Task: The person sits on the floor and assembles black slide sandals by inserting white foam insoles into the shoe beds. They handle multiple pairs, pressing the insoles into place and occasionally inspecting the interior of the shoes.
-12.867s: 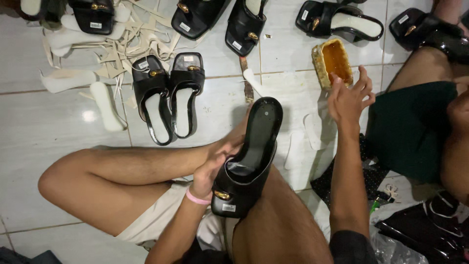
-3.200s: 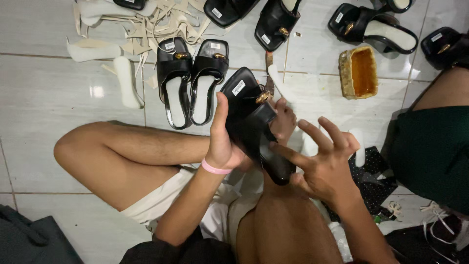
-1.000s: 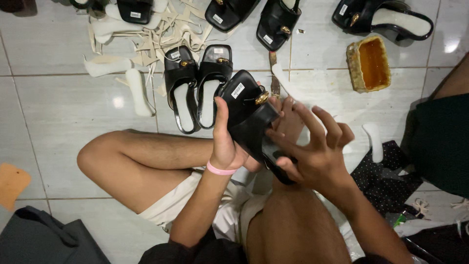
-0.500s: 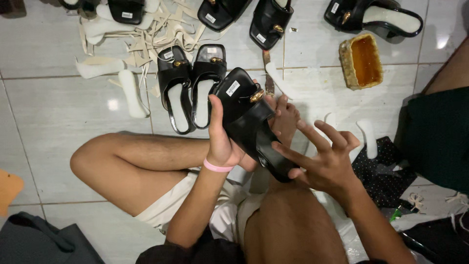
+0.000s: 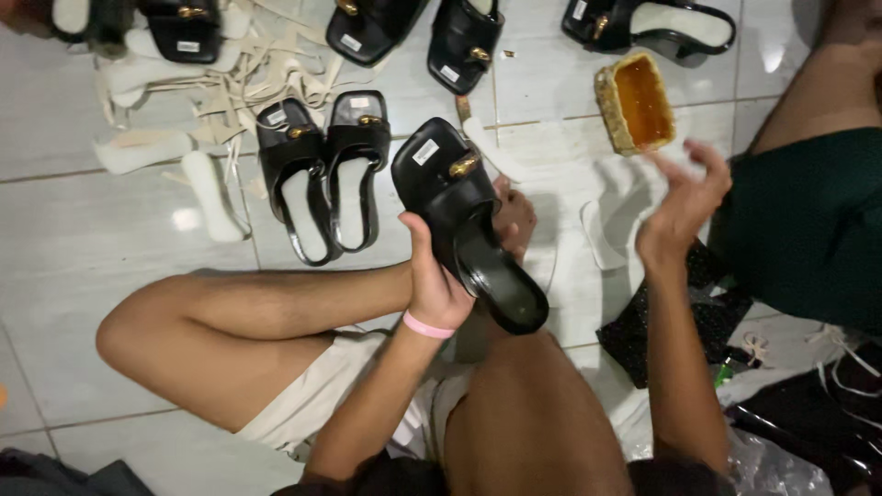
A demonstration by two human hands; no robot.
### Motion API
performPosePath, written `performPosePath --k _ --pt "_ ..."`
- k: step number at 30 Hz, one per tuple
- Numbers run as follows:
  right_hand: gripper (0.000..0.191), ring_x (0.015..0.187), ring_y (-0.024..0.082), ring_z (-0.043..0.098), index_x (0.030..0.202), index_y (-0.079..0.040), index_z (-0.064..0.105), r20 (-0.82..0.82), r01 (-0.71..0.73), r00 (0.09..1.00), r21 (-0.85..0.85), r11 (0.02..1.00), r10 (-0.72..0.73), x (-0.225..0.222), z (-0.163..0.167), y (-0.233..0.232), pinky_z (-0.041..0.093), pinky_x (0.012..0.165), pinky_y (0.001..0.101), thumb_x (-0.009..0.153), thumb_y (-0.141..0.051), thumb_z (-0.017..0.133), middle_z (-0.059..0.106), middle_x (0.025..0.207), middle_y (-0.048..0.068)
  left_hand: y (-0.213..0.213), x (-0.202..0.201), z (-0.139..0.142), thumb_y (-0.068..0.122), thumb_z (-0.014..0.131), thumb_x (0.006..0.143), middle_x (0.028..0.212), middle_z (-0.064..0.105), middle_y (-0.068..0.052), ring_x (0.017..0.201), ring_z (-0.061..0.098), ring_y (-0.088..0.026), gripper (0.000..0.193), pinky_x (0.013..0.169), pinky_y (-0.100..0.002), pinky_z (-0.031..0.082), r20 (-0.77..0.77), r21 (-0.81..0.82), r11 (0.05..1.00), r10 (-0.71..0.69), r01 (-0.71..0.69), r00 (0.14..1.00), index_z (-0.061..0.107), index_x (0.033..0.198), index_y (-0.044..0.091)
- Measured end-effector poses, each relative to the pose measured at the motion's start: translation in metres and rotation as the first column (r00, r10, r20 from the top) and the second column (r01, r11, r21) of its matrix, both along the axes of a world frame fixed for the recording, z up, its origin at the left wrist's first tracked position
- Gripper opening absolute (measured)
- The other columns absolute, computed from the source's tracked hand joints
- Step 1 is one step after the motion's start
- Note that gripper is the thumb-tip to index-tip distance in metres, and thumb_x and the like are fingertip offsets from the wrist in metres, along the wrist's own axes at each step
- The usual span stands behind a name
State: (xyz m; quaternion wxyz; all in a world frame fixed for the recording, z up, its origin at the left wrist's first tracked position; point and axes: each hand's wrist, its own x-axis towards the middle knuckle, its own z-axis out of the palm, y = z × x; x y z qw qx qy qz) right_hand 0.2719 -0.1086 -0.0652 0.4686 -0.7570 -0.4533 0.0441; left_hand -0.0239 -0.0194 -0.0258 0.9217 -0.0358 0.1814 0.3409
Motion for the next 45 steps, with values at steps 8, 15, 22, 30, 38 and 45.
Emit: performPosePath --k 8,15,22,30,38,45 --pt "0.053 0.148 0.044 0.009 0.142 -0.027 0.068 0.292 0.171 0.955 -0.674 0.718 0.047 0.046 -0.026 0.049 0.006 0.112 0.0691 0.116 -0.038 0.023 0.019 0.165 0.022 -0.009 0.008 0.004 0.058 0.065 0.093 0.125 0.065 -0.011 0.113 0.066 -0.026 0.074 0.1 -0.055 0.059 -0.023 0.159 0.987 0.023 -0.019 0.999 0.049 0.144 0.006" --pt "0.058 0.148 0.042 0.01 0.138 -0.026 0.07 0.313 0.184 0.947 -0.708 0.682 0.068 0.039 -0.021 0.054 0.006 0.112 0.0673 0.114 -0.043 0.02 0.019 0.164 0.02 -0.006 -0.015 0.017 0.001 0.066 0.092 0.115 0.068 -0.02 0.106 0.07 -0.033 0.043 0.102 -0.057 0.058 -0.082 0.233 0.972 -0.024 0.043 0.996 0.053 0.133 -0.005" --pt "0.065 0.149 0.035 0.02 0.141 -0.023 0.073 0.265 0.312 0.943 -0.512 0.8 -0.198 0.056 -0.016 0.025 0.005 0.121 0.0618 0.116 -0.05 0.019 0.025 0.162 0.018 -0.008 -0.011 0.027 -0.003 0.063 0.091 0.127 0.057 -0.016 0.12 0.061 -0.031 0.057 0.099 -0.063 0.058 -0.122 0.217 0.975 0.066 -0.038 0.99 0.041 0.142 0.008" --pt "0.072 0.135 0.025 0.045 0.143 -0.013 0.049 -0.258 0.358 0.896 -0.063 0.932 -0.362 0.101 -0.029 0.005 0.025 0.116 0.0489 0.103 -0.067 0.022 0.056 0.149 0.012 -0.013 -0.008 0.022 0.0 0.06 0.097 0.141 0.054 -0.018 0.139 0.051 -0.034 0.058 0.1 -0.065 0.056 -0.07 0.151 0.98 0.142 -0.131 0.987 0.037 0.151 0.004" --pt "0.081 0.117 0.018 0.044 0.149 -0.012 0.042 -0.312 -0.096 0.94 0.141 0.985 0.137 -0.028 0.081 -0.037 0.041 0.1 0.035 0.107 -0.077 0.021 0.043 0.132 0.005 -0.02 0.005 0.005 0.014 0.067 0.096 0.147 0.05 -0.012 0.136 0.053 -0.028 0.065 0.104 -0.066 0.053 -0.007 0.176 0.968 0.181 -0.177 0.983 0.035 0.152 0.007" --pt "0.064 0.146 0.037 0.021 0.136 -0.029 0.071 0.228 -0.435 0.784 -0.463 0.772 0.578 -0.133 0.124 0.006 0.017 0.12 0.0524 0.112 -0.05 0.016 0.026 0.163 0.019 -0.03 0.002 0.001 0.054 0.05 0.113 0.158 0.049 -0.016 0.135 0.054 -0.026 0.076 0.118 -0.043 0.046 0.217 0.003 0.975 0.218 -0.224 0.952 0.033 0.165 0.001"
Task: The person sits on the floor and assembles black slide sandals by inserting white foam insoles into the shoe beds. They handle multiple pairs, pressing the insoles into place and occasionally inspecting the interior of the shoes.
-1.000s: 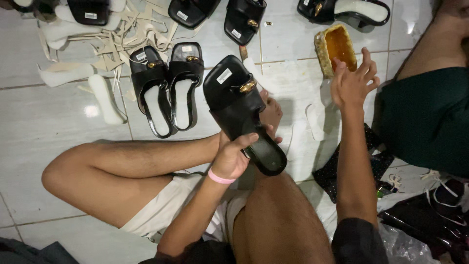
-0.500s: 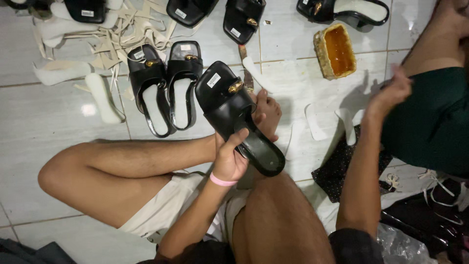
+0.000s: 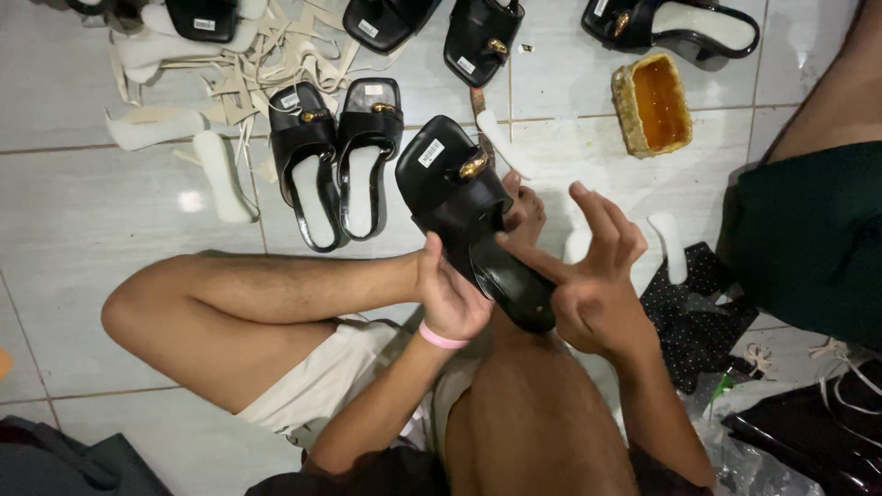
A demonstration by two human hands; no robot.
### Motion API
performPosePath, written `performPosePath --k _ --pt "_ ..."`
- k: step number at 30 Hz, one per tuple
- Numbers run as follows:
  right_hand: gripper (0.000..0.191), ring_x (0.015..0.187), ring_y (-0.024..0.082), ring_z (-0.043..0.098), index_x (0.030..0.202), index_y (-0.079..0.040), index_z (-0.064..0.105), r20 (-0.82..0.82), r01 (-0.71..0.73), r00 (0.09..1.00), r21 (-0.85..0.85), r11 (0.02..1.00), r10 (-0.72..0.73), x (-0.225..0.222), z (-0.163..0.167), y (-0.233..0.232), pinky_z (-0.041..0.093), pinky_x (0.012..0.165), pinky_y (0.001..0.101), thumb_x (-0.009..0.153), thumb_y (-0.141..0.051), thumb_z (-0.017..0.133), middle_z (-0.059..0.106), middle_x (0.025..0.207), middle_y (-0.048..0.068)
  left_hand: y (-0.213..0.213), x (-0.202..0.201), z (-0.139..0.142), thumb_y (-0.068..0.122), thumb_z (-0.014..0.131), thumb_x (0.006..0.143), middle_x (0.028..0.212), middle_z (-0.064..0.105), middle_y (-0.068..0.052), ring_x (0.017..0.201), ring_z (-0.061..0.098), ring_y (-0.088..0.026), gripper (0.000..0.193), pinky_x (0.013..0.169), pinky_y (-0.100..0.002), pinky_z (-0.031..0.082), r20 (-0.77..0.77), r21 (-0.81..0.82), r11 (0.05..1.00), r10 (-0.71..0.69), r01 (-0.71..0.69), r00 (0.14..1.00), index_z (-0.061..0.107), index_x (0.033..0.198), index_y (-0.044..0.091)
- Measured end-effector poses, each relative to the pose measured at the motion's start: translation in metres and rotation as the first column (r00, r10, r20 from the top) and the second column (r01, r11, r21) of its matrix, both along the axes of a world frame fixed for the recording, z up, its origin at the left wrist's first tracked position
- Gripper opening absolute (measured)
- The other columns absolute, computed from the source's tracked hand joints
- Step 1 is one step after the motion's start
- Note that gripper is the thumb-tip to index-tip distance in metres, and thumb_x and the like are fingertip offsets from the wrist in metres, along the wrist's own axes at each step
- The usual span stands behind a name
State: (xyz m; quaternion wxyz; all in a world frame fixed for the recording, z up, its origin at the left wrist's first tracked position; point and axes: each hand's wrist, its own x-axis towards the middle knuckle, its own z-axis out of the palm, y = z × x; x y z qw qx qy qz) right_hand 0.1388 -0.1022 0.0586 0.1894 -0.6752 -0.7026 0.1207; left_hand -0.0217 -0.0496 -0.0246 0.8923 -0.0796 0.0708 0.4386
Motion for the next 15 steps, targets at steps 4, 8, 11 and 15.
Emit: performPosePath --k 4,8,11,15 --pt "0.057 0.148 0.035 0.024 0.139 -0.031 0.072 0.106 -0.045 0.993 0.0 0.999 0.045 -0.008 0.005 0.014 0.015 0.12 0.0517 0.111 -0.043 0.024 0.03 0.164 0.018 0.005 0.002 0.01 0.065 0.032 0.107 0.155 0.049 -0.017 0.138 0.054 -0.028 0.083 0.121 -0.044 0.042 -0.098 0.03 0.999 0.021 -0.018 0.995 0.035 0.161 0.001" --pt "0.05 0.151 0.034 0.023 0.137 -0.029 0.073 0.16 -0.065 0.985 0.044 0.997 0.057 -0.011 -0.001 0.02 0.015 0.121 0.0513 0.11 -0.043 0.032 0.034 0.163 0.017 0.012 0.006 0.024 0.066 0.027 0.109 0.16 0.045 -0.017 0.14 0.051 -0.03 0.084 0.124 -0.047 0.037 -0.104 0.035 0.999 0.036 -0.033 0.994 0.034 0.162 0.001" --pt "0.045 0.151 0.033 0.024 0.137 -0.028 0.075 0.277 -0.053 0.96 0.077 0.996 0.03 -0.01 -0.004 0.019 0.014 0.121 0.0519 0.112 -0.039 0.039 0.036 0.163 0.017 0.015 0.005 0.032 0.064 0.027 0.109 0.162 0.042 -0.018 0.143 0.049 -0.029 0.083 0.126 -0.046 0.035 -0.151 0.084 0.996 0.042 -0.029 0.988 0.034 0.162 0.0" --pt "0.04 0.151 0.035 0.022 0.137 -0.029 0.074 0.393 -0.005 0.919 0.1 0.995 -0.035 -0.009 -0.007 0.014 0.013 0.119 0.0533 0.112 -0.037 0.044 0.035 0.163 0.018 0.015 0.003 0.034 0.063 0.027 0.102 0.158 0.045 -0.015 0.142 0.053 -0.029 0.082 0.123 -0.044 0.038 -0.099 -0.032 0.999 -0.016 0.013 0.995 0.035 0.156 0.001"
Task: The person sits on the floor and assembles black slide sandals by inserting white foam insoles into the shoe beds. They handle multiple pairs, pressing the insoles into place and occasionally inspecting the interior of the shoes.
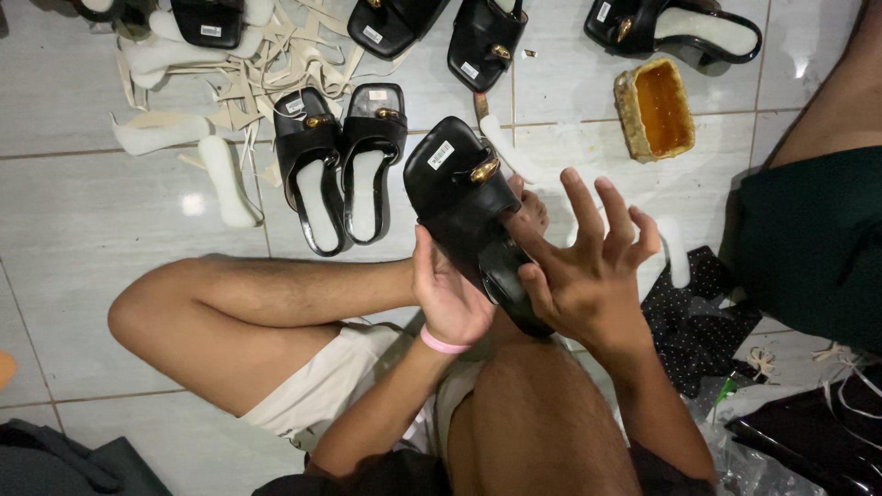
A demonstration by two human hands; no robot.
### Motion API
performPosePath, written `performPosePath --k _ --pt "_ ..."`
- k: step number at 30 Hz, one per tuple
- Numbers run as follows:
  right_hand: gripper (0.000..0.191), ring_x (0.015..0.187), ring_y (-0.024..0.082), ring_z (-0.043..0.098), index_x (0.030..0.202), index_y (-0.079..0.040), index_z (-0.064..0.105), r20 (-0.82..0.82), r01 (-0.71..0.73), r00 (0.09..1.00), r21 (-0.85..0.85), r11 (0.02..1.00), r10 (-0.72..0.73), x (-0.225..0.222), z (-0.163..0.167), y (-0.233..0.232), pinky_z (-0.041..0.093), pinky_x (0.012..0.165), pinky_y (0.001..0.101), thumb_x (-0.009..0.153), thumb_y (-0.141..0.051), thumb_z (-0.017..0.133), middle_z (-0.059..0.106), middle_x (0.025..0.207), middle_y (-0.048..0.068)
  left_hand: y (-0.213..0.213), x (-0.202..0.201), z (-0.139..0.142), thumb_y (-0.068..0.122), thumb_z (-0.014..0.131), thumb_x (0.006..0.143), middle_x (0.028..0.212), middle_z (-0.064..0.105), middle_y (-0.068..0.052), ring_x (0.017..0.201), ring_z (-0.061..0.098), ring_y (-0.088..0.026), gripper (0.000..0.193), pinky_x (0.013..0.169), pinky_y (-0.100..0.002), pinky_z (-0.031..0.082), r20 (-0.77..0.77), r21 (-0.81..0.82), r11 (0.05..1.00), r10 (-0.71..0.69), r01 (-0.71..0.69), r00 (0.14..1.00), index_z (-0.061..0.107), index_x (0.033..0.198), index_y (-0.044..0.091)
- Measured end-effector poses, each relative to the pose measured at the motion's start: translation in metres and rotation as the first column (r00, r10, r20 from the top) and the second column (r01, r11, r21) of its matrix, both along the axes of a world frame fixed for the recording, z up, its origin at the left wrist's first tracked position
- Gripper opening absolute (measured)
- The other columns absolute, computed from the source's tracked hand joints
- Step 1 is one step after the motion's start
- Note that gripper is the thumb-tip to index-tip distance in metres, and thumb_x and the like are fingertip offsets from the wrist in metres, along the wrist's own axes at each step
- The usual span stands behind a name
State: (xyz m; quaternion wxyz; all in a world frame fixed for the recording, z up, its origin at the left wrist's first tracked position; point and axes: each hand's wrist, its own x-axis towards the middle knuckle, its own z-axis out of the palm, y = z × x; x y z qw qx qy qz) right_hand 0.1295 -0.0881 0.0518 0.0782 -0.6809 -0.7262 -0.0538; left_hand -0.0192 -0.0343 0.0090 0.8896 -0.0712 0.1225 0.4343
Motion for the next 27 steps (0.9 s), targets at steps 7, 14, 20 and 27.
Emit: performPosePath --k 7,14,20,27 --pt "0.038 0.155 0.03 0.018 0.129 -0.032 0.079 -0.065 -0.133 0.989 0.005 0.991 0.133 0.0 -0.004 0.001 0.01 0.123 0.051 0.108 -0.052 0.054 0.035 0.164 0.014 -0.009 -0.001 -0.018 0.059 0.033 0.112 0.149 0.056 -0.015 0.135 0.056 -0.03 0.072 0.118 -0.046 0.042 -0.085 0.028 0.996 0.083 -0.081 0.993 0.044 0.156 0.004" --pt "0.031 0.154 0.028 0.021 0.118 -0.03 0.077 -0.086 -0.146 0.985 0.033 0.989 0.148 -0.007 -0.004 0.004 0.009 0.123 0.0497 0.103 -0.054 0.063 0.037 0.163 0.01 -0.01 -0.002 -0.022 0.058 0.036 0.111 0.149 0.056 -0.012 0.134 0.055 -0.028 0.068 0.118 -0.045 0.041 -0.06 -0.056 0.994 0.094 -0.098 0.994 0.045 0.155 0.007" --pt "0.036 0.153 0.036 0.022 0.128 -0.022 0.08 -0.122 -0.04 0.992 0.035 0.999 0.044 -0.007 -0.007 0.002 0.011 0.121 0.0535 0.108 -0.043 0.06 0.034 0.164 0.02 -0.01 -0.002 -0.017 0.058 0.034 0.111 0.151 0.056 -0.011 0.137 0.055 -0.027 0.069 0.119 -0.044 0.041 -0.095 0.029 0.996 0.089 -0.086 0.992 0.045 0.156 0.007" --pt "0.037 0.152 0.034 0.022 0.126 -0.028 0.08 -0.06 -0.009 0.998 0.094 0.996 0.015 -0.007 -0.009 0.006 0.012 0.122 0.053 0.113 -0.05 0.054 0.035 0.165 0.017 -0.011 -0.004 -0.02 0.057 0.031 0.114 0.15 0.057 -0.012 0.135 0.056 -0.028 0.067 0.117 -0.044 0.043 -0.012 -0.001 0.996 0.093 -0.093 0.996 0.044 0.157 0.007"
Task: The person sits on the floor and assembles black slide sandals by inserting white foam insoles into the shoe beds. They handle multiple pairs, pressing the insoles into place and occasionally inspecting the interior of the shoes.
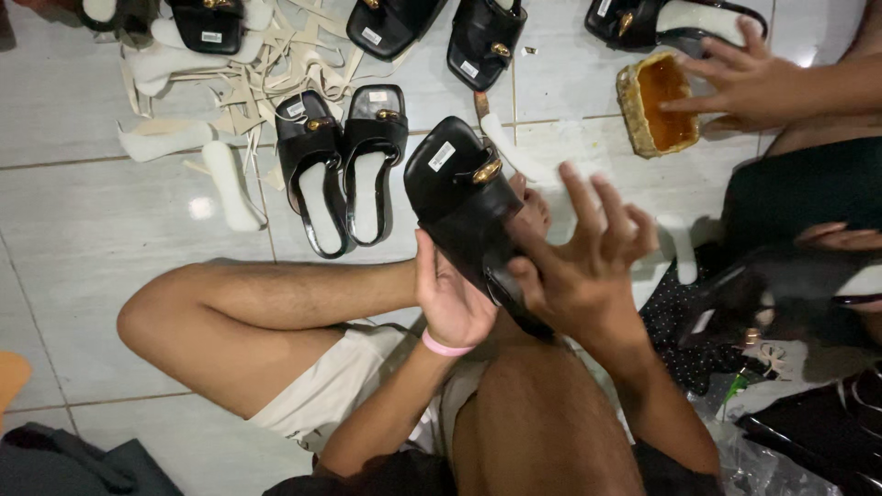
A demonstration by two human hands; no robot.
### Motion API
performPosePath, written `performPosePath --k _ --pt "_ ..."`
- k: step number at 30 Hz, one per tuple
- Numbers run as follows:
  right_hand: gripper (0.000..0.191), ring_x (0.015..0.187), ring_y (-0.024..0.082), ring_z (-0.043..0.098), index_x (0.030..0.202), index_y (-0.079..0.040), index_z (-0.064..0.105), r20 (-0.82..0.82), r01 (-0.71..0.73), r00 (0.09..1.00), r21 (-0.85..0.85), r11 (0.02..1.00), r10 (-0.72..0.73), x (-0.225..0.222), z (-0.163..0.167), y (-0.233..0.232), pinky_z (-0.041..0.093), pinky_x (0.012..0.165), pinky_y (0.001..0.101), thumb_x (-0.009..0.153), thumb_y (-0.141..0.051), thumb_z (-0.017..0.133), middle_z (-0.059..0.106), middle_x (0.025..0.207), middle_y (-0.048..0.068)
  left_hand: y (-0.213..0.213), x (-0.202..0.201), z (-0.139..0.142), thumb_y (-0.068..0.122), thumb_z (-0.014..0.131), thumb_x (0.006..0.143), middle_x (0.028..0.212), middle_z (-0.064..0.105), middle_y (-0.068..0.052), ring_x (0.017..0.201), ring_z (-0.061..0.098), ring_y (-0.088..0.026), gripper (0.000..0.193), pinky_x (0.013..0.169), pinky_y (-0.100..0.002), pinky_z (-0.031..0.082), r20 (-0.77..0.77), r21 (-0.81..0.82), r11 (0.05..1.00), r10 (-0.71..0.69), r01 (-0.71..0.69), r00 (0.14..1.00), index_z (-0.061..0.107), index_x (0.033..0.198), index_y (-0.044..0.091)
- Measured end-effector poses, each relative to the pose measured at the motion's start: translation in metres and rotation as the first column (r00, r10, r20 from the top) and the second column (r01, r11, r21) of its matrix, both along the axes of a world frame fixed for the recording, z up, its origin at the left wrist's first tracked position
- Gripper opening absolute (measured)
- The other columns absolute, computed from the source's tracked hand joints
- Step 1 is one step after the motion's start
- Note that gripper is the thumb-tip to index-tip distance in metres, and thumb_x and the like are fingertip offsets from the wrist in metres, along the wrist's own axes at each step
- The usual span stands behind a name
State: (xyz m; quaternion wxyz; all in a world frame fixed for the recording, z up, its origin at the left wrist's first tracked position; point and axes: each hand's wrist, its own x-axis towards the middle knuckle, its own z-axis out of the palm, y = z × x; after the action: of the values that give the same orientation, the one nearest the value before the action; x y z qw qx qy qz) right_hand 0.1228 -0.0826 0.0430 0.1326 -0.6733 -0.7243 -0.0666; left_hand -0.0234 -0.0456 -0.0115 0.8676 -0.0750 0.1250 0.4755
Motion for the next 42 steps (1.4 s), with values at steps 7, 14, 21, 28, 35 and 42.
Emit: performPosePath --k 7,14,21,28,35,42 --pt "0.039 0.152 0.028 0.023 0.119 -0.032 0.079 0.06 -0.056 0.997 0.04 0.998 0.054 -0.003 -0.001 -0.001 0.013 0.122 0.0476 0.106 -0.055 0.05 0.037 0.163 0.012 0.001 0.001 0.004 0.057 0.028 0.111 0.149 0.057 -0.014 0.134 0.057 -0.029 0.072 0.117 -0.043 0.043 -0.087 -0.027 0.999 -0.026 0.024 0.996 0.042 0.156 0.003" --pt "0.034 0.151 0.03 0.022 0.121 -0.031 0.077 0.002 -0.081 0.997 0.047 0.996 0.081 -0.002 -0.005 0.003 0.013 0.121 0.0489 0.111 -0.052 0.053 0.035 0.162 0.014 0.0 0.001 0.001 0.06 0.029 0.115 0.15 0.055 -0.019 0.136 0.056 -0.033 0.074 0.118 -0.046 0.042 -0.038 0.116 0.993 -0.012 0.017 0.999 0.04 0.16 0.002" --pt "0.048 0.149 0.03 0.027 0.124 -0.028 0.079 -0.007 -0.123 0.992 0.014 0.992 0.123 -0.001 0.004 -0.003 0.016 0.119 0.0494 0.101 -0.06 0.053 0.036 0.161 0.013 0.0 0.0 0.002 0.059 0.027 0.117 0.154 0.052 -0.017 0.138 0.053 -0.032 0.072 0.121 -0.046 0.04 -0.033 0.11 0.994 -0.011 0.015 0.999 0.037 0.163 0.004" --pt "0.035 0.148 0.036 0.028 0.122 -0.021 0.079 -0.014 0.013 1.0 0.039 0.999 -0.013 0.0 0.009 0.001 0.02 0.118 0.05 0.107 -0.045 0.059 0.033 0.164 0.022 0.001 0.001 0.008 0.059 0.027 0.111 0.158 0.047 -0.012 0.144 0.047 -0.027 0.075 0.124 -0.043 0.035 -0.097 0.065 0.997 -0.036 0.042 0.995 0.035 0.161 0.005" --pt "0.041 0.146 0.033 0.027 0.118 -0.022 0.079 -0.041 -0.086 0.995 0.033 0.996 0.088 -0.005 0.003 0.002 0.018 0.116 0.05 0.104 -0.055 0.06 0.035 0.161 0.017 -0.001 -0.001 0.0 0.059 0.029 0.115 0.152 0.053 -0.015 0.139 0.052 -0.03 0.072 0.122 -0.045 0.039 -0.059 0.095 0.995 -0.022 0.027 0.998 0.039 0.16 0.004" --pt "0.04 0.148 0.031 0.029 0.102 -0.024 0.078 -0.166 -0.196 0.967 -0.018 0.98 0.191 -0.007 0.006 0.003 0.021 0.113 0.0504 0.094 -0.061 0.064 0.039 0.159 0.017 0.001 -0.005 0.002 0.061 0.028 0.109 0.15 0.056 -0.013 0.133 0.057 -0.029 0.074 0.114 -0.042 0.044 0.015 -0.075 0.992 -0.1 0.101 0.995 0.042 0.157 0.008"
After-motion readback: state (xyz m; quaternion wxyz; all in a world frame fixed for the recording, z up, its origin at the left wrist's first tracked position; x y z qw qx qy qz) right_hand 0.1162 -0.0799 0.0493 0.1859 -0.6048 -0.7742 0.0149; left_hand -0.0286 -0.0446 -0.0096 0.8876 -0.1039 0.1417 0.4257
